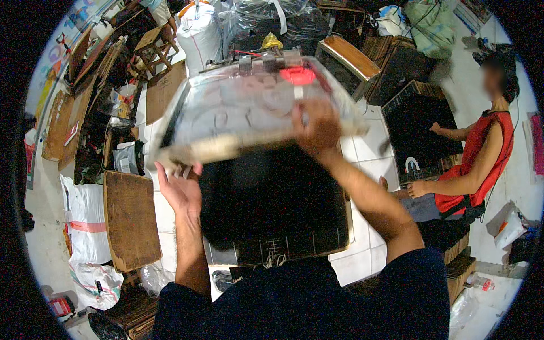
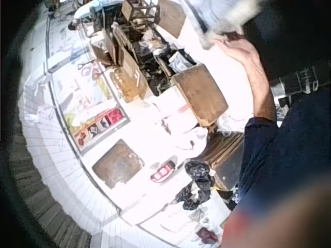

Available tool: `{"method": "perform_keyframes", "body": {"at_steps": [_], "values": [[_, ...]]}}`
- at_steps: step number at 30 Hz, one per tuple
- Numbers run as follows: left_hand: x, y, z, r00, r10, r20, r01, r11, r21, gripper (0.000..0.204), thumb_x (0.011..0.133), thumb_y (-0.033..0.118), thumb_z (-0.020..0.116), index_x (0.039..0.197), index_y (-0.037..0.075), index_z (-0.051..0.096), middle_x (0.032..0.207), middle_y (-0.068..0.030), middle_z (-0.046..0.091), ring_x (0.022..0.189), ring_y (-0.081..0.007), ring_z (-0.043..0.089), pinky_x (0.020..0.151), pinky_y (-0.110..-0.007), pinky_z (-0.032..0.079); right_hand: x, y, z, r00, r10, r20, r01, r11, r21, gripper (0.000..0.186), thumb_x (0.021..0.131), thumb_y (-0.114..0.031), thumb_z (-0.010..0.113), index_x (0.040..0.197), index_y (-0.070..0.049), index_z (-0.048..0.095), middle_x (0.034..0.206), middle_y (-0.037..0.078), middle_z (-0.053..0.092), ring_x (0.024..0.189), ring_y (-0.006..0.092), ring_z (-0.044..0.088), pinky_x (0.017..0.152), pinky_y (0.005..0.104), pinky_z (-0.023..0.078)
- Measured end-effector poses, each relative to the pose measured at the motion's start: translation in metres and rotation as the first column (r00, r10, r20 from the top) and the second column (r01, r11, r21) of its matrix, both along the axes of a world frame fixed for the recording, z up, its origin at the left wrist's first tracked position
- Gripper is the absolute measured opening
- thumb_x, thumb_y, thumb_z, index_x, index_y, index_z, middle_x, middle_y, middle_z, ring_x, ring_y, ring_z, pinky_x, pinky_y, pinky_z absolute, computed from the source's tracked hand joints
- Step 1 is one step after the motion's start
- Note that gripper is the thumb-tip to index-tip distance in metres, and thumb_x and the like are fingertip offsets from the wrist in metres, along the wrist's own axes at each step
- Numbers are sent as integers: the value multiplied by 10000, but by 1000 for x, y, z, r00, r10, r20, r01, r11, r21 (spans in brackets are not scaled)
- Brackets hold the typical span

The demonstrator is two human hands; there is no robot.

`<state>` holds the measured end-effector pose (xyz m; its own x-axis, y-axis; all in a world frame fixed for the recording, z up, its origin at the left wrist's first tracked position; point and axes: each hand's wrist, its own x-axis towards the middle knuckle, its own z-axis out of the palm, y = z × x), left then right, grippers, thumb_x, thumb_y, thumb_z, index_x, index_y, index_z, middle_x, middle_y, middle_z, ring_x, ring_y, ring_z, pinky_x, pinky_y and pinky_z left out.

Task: The person repeatedly places a black t-shirt under a screen printing frame, uses a red squeegee to spread red ink across the screen, and lifts the frame to reveal the printed t-shirt. The process is repeated multiple times in a workshop setting.

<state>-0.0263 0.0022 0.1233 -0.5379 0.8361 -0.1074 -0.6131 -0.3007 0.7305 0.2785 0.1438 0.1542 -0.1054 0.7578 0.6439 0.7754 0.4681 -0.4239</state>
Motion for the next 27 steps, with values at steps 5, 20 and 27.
{"method": "perform_keyframes", "body": {"at_steps": [5, 20, 27], "values": [[9, -9, -85, 899, 211, 383, 81, 780, -621, 797, 934, 588, 509, 1519, 64, 375, 1518, -178, 389, 1355, -324, 417, 1164, -508, 280, 25, 9, -82, 981, 64, 184, -52, 996, -70, 520, 783, -201, 757, 1276, -125, 608, 1312, 137, 532, 1248, 359, 495, 1047, 473, 414], [52, -30, -197, -372, -493, -787, -373, 855, -360, 874, 779, 433, 747, 1500, 77, 405, 1572, -225, 364, 1504, -442, 263, 1223, -641, 135, -5, 334, -169, 752, 272, 600, -27, 923, -385, 960, 667, -119, 831, 1514, -29, 388, 1389, 137, 589, 1271, 369, 566, 1031, 419, 495], [47, -36, -207, -388, -501, -774, -376, 852, -364, 859, 783, 472, 707, 1487, 73, 419, 1568, -217, 368, 1506, -439, 261, 1226, -640, 127, 13, 326, -151, 821, 377, 429, -175, 881, -440, 371, 665, -113, 817, 1027, -123, 741, 1022, 147, 744, 1005, 381, 706, 858, 502, 562]]}}
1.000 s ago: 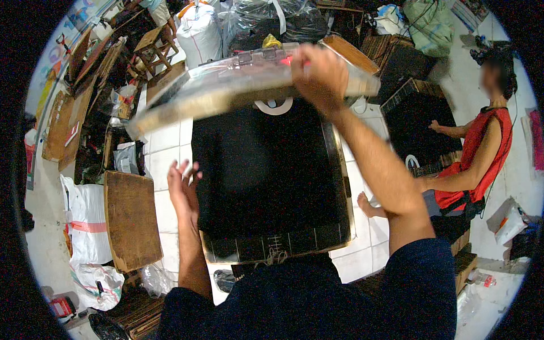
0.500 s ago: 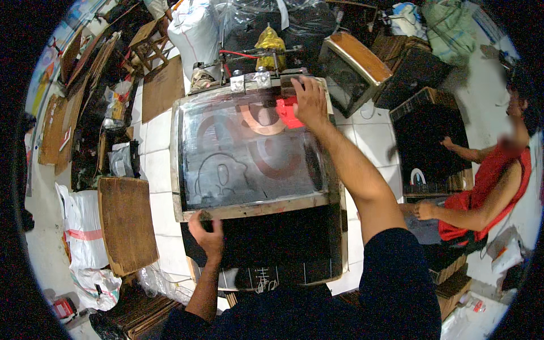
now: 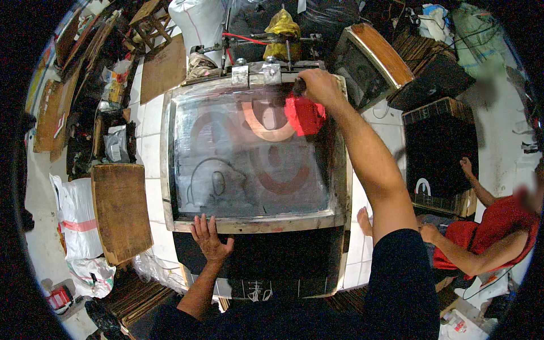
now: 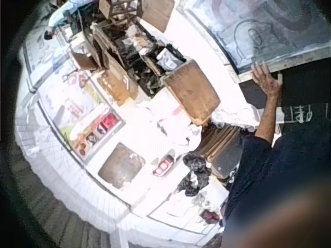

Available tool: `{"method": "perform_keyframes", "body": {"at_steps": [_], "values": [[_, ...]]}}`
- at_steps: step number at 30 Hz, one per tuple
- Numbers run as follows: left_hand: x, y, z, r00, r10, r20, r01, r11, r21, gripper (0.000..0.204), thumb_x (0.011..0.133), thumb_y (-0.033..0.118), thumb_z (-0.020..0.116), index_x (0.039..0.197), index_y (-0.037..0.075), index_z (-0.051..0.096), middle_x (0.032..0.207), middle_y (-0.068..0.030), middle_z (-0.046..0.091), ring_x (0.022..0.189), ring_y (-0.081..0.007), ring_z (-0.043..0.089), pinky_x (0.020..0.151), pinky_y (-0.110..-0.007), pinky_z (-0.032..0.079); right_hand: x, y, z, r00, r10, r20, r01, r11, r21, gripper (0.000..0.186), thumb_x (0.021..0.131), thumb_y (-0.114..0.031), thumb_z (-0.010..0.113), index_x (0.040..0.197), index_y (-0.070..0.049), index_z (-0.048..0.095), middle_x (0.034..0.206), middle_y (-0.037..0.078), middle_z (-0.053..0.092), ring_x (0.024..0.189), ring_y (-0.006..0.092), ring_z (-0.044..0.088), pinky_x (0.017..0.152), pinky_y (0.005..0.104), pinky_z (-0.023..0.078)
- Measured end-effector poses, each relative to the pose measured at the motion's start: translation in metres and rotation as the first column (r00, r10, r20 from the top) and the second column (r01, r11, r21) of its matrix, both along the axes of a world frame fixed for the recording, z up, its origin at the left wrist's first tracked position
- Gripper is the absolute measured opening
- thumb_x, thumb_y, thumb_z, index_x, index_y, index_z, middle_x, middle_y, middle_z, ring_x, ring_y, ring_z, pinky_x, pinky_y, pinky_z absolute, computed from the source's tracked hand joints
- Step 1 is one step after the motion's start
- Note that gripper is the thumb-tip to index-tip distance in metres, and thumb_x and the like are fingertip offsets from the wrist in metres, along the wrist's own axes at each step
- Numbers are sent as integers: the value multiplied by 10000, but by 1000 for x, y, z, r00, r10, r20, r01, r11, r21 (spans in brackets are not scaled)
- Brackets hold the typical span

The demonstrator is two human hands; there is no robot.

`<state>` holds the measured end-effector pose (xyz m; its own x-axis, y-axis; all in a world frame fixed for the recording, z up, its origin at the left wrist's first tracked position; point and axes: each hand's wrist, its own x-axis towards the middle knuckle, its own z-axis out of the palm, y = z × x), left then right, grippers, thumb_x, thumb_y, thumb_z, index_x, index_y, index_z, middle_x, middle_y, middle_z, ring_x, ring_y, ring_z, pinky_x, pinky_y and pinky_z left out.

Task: The person repeatedly places a black t-shirt under a screen printing frame, uses a red squeegee to spread red ink across the screen, and lifts the frame to reveal the printed t-shirt. The process is repeated multiple times in a workshop setting.

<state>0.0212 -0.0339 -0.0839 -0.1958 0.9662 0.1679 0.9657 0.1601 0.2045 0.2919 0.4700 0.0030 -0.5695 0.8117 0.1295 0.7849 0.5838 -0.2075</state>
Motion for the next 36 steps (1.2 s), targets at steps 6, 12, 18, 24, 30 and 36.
{"method": "perform_keyframes", "body": {"at_steps": [6, 12, 18, 24, 30, 36], "values": [[-1, 2, -1, 999, -18, -32, 19, 999, 28, 843, 811, 502, 662, 1491, 69, 416, 1575, -211, 354, 1507, -441, 258, 1223, -649, 129, -3, -20, -14, 942, 335, -35, -332, 941, 69, 386, 728, -48, 733, 1097, -158, 711, 1032, 58, 719, 1067, 316, 646, 900, 452, 508], [-2, -1, -3, 1000, -13, -5, 13, 1000, 17, 942, 719, 429, 753, 1530, 132, 375, 1608, -176, 315, 1523, -402, 237, 1228, -631, 141, 28, -35, -3, 908, 347, 235, -331, 938, -105, 433, 704, -53, 767, 1114, -179, 708, 1080, 16, 724, 1057, 270, 648, 881, 441, 479], [-3, -1, -2, 1000, -13, -15, 13, 1000, 24, 973, 690, 407, 774, 1533, 135, 372, 1611, -179, 309, 1524, -400, 234, 1226, -624, 144, 6, -7, -17, 997, 74, -28, -68, 980, 186, 371, 712, -68, 770, 1072, -140, 715, 992, 133, 732, 1002, 356, 685, 817, 493, 533], [-1, 0, -1, 1000, -6, 11, 6, 1000, 8, 988, 682, 382, 808, 1529, 121, 371, 1608, -181, 310, 1531, -401, 216, 1225, -621, 150, 21, -48, -14, 985, 69, 157, -68, 998, -13, 434, 682, -87, 804, 1097, -151, 697, 1006, 126, 724, 1010, 342, 684, 837, 486, 523], [-1, 0, 1, 999, -5, 34, 6, 1000, -3, 977, 694, 368, 813, 1528, 119, 370, 1610, -179, 303, 1536, -400, 204, 1229, -614, 147, 15, -32, -9, 998, 12, 61, -19, 992, 122, 392, 675, -100, 821, 1047, -143, 706, 987, 134, 725, 983, 338, 696, 820, 493, 537], [0, 0, 6, 999, -19, 41, 18, 1000, 3, 941, 707, 343, 789, 1519, 98, 382, 1599, -199, 320, 1525, -416, 223, 1229, -622, 141, 10, -21, -34, 999, -47, 5, 46, 992, 114, 303, 718, -96, 782, 1007, -109, 693, 989, 172, 723, 928, 394, 701, 821, 515, 552]]}}
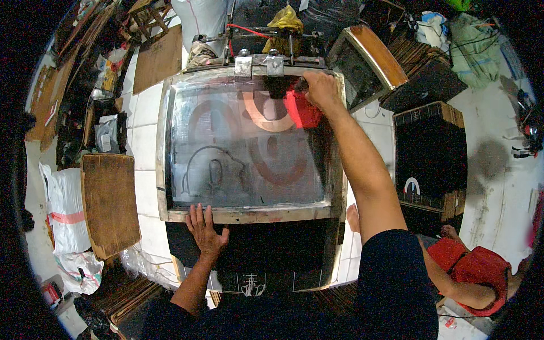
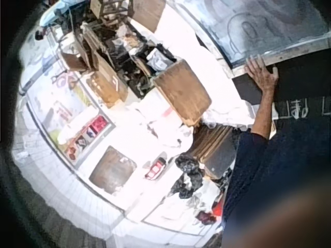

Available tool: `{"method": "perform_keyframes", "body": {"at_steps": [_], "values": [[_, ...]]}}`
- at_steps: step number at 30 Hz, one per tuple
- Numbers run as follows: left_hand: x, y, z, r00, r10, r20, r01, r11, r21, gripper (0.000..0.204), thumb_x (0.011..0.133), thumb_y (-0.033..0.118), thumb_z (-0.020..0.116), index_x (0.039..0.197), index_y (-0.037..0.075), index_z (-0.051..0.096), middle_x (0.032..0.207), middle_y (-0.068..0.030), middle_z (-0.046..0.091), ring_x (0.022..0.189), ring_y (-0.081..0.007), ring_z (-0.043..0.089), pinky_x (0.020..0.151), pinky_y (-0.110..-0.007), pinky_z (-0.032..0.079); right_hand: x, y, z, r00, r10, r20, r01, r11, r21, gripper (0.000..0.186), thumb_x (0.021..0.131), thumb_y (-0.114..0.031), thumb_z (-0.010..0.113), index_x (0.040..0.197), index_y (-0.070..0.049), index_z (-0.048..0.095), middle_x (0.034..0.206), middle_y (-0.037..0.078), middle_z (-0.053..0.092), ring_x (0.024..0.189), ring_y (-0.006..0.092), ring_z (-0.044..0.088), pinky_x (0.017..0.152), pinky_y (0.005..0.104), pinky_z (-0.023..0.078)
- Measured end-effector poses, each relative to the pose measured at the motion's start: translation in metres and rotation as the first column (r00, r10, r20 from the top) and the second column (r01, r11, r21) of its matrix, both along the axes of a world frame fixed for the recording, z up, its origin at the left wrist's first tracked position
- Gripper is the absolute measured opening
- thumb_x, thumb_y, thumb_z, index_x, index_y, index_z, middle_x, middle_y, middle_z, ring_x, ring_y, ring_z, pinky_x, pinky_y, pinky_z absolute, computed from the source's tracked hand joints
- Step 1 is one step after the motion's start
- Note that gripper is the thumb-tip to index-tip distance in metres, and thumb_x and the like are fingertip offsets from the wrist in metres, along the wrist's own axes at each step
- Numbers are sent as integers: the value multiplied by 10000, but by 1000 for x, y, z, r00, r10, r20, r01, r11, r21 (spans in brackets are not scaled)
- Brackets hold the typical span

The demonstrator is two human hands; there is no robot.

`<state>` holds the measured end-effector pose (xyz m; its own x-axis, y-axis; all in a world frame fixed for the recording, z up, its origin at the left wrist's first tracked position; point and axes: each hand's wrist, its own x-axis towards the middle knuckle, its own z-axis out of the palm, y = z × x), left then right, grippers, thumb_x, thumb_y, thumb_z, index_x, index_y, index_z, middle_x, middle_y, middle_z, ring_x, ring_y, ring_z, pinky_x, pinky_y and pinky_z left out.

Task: The person repeatedly places a black t-shirt under a screen printing frame, uses a red squeegee to spread red ink across the screen, and lifts the frame to reveal the printed t-shirt. The process is repeated multiple times in a workshop setting.

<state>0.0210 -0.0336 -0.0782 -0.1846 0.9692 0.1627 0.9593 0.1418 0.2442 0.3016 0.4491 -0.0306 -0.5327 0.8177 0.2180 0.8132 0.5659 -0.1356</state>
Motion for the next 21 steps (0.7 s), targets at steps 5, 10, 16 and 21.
{"method": "perform_keyframes", "body": {"at_steps": [5, 10, 16, 21], "values": [[-1, 1, 2, 1000, 2, 17, -3, 1000, 15, 928, 710, 340, 792, 1513, 95, 397, 1592, -196, 339, 1521, -415, 237, 1229, -618, 146, 18, -62, 11, 997, 69, -26, -70, 998, -6, 411, 653, -47, 801, 1025, -83, 628, 960, 125, 693, 940, 399, 645, 796, 515, 527], [1, 0, -3, 998, 39, 53, -41, 999, 25, 919, 712, 339, 834, 1501, 114, 418, 1578, -172, 366, 1520, -393, 249, 1229, -601, 158, 22, -95, 13, 996, 42, 83, -39, 998, -44, 493, 643, -17, 787, 1086, -97, 587, 1071, 104, 638, 1011, 355, 603, 824, 501, 496], [-9, 17, 18, 998, -31, 58, 22, 990, 137, 659, 702, 254, 804, 1303, 97, 584, 1405, -138, 558, 1380, -378, 445, 1191, -567, 262, 26, -83, 2, 992, 125, 15, -126, 989, 79, 458, 687, 9, 741, 1107, -102, 597, 1068, 105, 626, 995, 360, 599, 798, 504, 477], [-32, 32, 65, 969, -157, 193, 160, 987, 1, 497, 663, 246, 883, 1081, 47, 705, 1093, -105, 685, 1062, -314, 588, 976, -475, 409, 22, -54, 23, 977, 172, -128, -170, 985, 22, 429, 695, -10, 756, 1099, -81, 629, 1030, 147, 667, 1006, 385, 630, 841, 499, 497]]}}
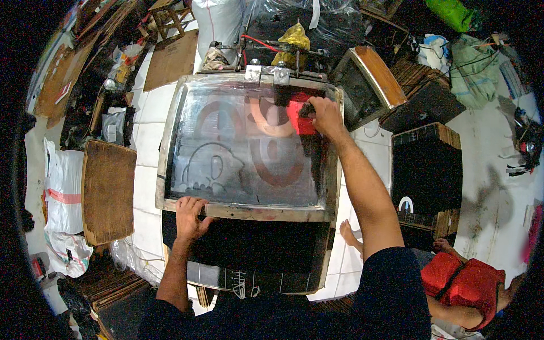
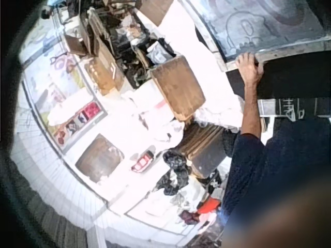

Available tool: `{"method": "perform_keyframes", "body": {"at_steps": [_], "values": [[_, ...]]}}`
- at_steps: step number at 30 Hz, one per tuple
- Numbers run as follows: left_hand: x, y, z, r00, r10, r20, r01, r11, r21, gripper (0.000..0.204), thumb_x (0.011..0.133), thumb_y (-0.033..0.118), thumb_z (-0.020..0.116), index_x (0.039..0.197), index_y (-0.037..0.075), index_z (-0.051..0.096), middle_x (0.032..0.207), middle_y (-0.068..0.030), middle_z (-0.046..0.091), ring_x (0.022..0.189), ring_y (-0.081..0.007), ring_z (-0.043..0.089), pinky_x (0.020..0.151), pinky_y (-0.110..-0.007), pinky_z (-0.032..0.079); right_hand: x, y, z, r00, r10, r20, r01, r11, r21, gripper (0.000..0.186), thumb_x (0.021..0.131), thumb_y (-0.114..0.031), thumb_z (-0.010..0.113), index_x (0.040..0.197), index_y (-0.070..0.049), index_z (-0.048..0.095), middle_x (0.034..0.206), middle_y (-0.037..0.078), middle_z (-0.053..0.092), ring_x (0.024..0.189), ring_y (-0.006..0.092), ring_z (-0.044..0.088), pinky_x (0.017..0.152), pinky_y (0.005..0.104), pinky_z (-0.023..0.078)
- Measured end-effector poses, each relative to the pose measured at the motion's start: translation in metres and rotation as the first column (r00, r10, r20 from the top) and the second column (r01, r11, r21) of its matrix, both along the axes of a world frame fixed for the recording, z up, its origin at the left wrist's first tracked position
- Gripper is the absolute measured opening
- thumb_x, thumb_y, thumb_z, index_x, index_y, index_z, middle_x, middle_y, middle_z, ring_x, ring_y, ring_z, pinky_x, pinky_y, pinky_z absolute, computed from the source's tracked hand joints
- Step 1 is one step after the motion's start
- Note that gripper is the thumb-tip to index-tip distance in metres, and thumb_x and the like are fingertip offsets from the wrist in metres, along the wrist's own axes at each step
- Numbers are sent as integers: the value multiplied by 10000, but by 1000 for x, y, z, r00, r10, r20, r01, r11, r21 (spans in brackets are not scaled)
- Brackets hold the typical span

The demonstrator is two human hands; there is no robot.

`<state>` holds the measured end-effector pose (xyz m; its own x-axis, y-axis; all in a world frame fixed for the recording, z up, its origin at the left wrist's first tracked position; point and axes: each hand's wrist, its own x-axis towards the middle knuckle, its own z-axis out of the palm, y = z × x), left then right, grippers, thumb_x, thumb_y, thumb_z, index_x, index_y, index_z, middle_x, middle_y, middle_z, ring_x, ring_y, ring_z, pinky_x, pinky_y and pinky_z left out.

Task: The person repeatedly places a black t-shirt under a screen printing frame, uses a red squeegee to spread red ink across the screen, and lifts the frame to reveal the printed t-shirt. The process is repeated multiple times in a workshop setting.

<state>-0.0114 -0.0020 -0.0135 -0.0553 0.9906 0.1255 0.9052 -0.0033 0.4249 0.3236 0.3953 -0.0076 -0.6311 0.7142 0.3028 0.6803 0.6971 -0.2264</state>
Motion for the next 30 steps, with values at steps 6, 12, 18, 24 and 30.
{"method": "perform_keyframes", "body": {"at_steps": [6, 12, 18, 24, 30], "values": [[5, 7, 27, 999, 15, 45, -14, 1000, -18, 486, 672, 270, 882, 1059, 26, 717, 1061, -110, 684, 1044, -314, 585, 964, -457, 417, 8, 13, 15, 990, 37, 134, -10, 979, -201, 419, 738, -20, 756, 1138, -63, 640, 1071, 183, 708, 1074, 406, 653, 893, 495, 524], [6, 8, 39, 1000, 4, 13, -3, 997, -83, 483, 692, 259, 854, 1081, 14, 706, 1078, -124, 677, 1050, -326, 579, 970, -460, 414, -19, 71, 18, 961, -46, 272, 107, 971, -215, 486, 767, -162, 772, 1235, -143, 644, 1165, 137, 721, 1137, 362, 663, 929, 511, 530], [10, 9, 44, 1000, 15, 27, -12, 996, -87, 458, 686, 189, 830, 1085, 4, 702, 1079, -131, 672, 1045, -326, 575, 973, -456, 415, -26, 95, -2, 972, -148, 184, 167, 981, -94, 603, 785, -193, 809, 1348, -166, 595, 1286, 173, 617, 1184, 391, 596, 969, 498, 507], [11, 6, 37, 997, 45, 68, -42, 998, -46, 418, 670, 163, 834, 1040, 5, 720, 1019, -123, 673, 1011, -323, 578, 955, -451, 418, -26, -86, 0, 932, -242, -269, 288, 946, 148, 440, 837, -91, 685, 1270, -48, 621, 1219, 209, 591, 1175, 411, 541, 1028, 515, 412], [7, 10, 59, 999, 10, 39, -8, 998, -61, 454, 665, 272, 889, 1018, 36, 730, 945, -100, 662, 975, -309, 583, 946, -453, 413, -28, -304, 23, 963, -124, -239, 79, 979, -188, 438, 885, -247, 718, 1290, -93, 650, 1214, 150, 601, 1173, 355, 562, 1003, 507, 423]]}}
